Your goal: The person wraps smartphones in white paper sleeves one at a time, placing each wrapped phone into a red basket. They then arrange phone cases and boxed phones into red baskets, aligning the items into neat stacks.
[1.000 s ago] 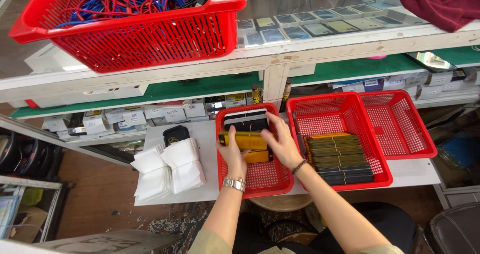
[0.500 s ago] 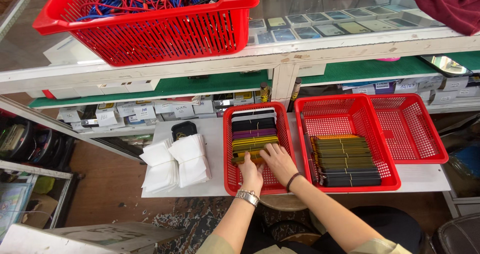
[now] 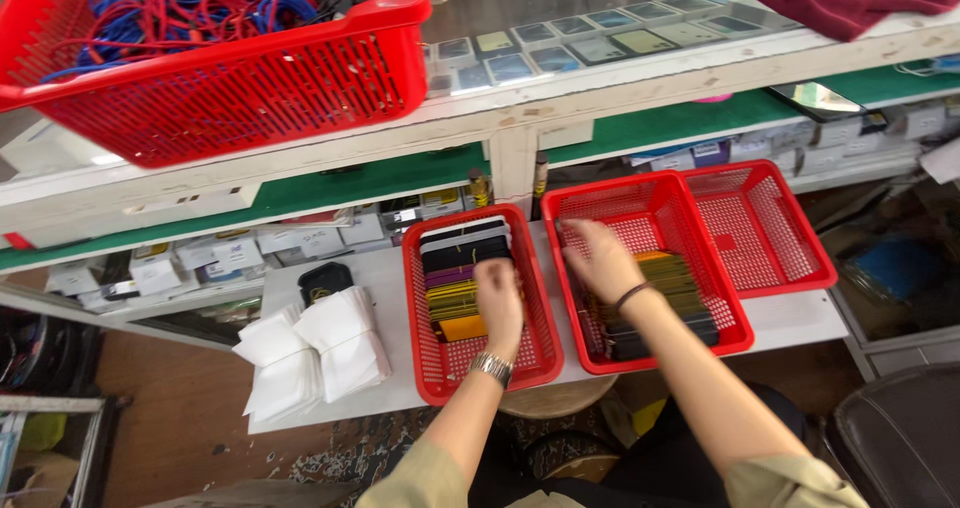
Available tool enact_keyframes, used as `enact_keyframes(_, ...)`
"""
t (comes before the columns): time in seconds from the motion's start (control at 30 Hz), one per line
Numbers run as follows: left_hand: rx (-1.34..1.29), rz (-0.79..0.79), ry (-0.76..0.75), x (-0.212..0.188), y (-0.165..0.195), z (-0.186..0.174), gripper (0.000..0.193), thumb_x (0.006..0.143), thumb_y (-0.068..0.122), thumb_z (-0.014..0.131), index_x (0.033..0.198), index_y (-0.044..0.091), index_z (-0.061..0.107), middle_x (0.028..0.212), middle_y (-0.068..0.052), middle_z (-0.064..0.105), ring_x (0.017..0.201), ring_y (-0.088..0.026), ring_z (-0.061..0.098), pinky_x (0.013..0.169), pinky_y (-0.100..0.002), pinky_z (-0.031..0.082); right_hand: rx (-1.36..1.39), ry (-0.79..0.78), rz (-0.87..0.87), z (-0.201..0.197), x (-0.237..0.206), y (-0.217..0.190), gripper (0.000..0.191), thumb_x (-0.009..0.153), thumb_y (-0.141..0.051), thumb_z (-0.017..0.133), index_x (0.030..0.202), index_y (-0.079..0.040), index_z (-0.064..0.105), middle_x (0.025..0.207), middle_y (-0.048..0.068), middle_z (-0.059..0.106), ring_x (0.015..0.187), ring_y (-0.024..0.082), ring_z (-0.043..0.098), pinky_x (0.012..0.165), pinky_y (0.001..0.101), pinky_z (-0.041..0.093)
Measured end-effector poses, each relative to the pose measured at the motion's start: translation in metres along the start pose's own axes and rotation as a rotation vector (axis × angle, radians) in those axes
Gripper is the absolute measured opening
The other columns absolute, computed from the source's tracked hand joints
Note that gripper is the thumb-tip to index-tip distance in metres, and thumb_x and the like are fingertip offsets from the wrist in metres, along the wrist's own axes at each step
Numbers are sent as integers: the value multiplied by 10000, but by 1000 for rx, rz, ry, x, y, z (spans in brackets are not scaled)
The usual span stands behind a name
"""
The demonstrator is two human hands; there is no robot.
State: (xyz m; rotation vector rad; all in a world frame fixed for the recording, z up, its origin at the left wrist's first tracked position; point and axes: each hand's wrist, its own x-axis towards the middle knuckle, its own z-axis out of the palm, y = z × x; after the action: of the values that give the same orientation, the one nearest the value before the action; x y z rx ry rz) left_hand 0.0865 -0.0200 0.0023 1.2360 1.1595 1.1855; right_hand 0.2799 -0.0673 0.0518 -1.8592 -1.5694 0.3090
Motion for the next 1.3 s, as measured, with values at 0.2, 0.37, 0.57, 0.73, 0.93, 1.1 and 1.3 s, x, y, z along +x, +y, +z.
enact_keyframes(0.2,603,762,-670,2,29,65,155,880,159,655,908,46,758,925,-143,728,923,-360,660,861,-466,510,-391,-152,287,-60,-31,93,214,886,-130,658,1074,-131,759,1155,112,703,1146,313,638,981,434,534)
enact_keyframes(0.37,967,547,-863,8,18,103,180,930,184,682,904,27,765,913,-175,726,940,-344,692,882,-454,552,-441,-226,104,-61,-39,110,272,878,-199,681,1135,-137,749,1214,45,701,1145,273,611,1006,397,501)
enact_keyframes(0.57,968,351,-1075,27,16,119,224,931,239,692,1056,70,771,924,-160,746,929,-317,712,860,-458,554,-464,-393,10,-68,-26,120,286,888,-280,705,1141,-155,756,1204,26,700,1166,253,603,1018,382,498)
enact_keyframes(0.73,975,432,-1173,40,24,120,266,906,251,713,1105,81,763,951,-157,742,942,-318,706,846,-462,557,-486,-371,-50,-71,-14,114,249,858,-260,708,1078,-159,768,1132,42,693,1137,247,604,990,380,510)
enact_keyframes(0.93,1038,486,-1137,45,16,127,185,940,190,685,953,20,757,908,-193,738,903,-326,716,850,-455,569,-349,-51,161,-65,-13,89,238,926,-210,671,1125,-96,734,1113,136,707,1066,302,666,905,408,560)
enact_keyframes(1.1,1064,505,-1024,55,5,134,159,926,89,616,980,59,763,884,-201,728,853,-323,722,809,-455,585,493,-35,910,-57,-16,89,300,1014,-238,569,1123,19,679,1126,358,770,874,372,785,803,426,621)
enact_keyframes(1.3,918,333,-922,44,12,129,202,980,158,589,980,54,762,857,-158,745,831,-291,729,790,-456,575,1236,172,1059,0,-10,84,356,1027,-229,587,1206,78,577,1185,261,680,1009,319,740,820,361,674)
